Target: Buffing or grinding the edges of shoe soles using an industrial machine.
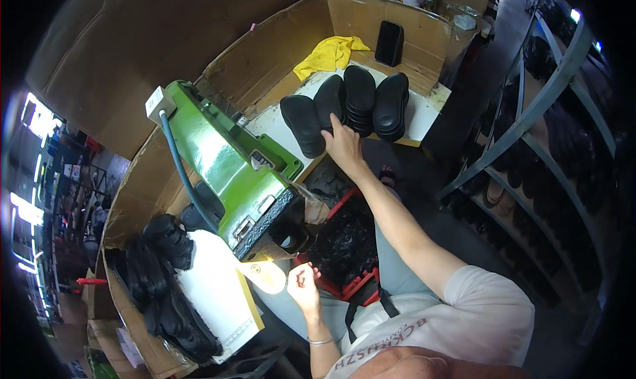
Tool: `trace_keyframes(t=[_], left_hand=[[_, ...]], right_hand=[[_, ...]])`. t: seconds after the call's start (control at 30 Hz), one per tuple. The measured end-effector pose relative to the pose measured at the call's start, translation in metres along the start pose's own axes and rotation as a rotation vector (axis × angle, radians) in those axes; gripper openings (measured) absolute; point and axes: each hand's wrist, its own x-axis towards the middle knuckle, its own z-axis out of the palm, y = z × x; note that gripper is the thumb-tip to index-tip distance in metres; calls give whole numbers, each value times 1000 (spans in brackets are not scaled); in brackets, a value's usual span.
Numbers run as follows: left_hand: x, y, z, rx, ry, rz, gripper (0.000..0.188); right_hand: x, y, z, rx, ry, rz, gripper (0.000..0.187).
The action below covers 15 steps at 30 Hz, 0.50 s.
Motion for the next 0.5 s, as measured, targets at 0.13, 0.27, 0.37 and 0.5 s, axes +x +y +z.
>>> trace_keyframes(t=[0.13,0.27,0.37,0.5], left_hand=[[2,-5,-11,-29,27,1,5],[8,0,-20,46,26,-42,8],[34,-10,-46,12,46,70,11],[92,32,-65,208,272,345,9]], right_hand=[[-42,-11,-15,97,1,-149,38],[-84,5,-10,104,-177,-193,27],[-122,3,-34,88,-340,-200,18],[-187,83,-10,83,-592,-107,19]])
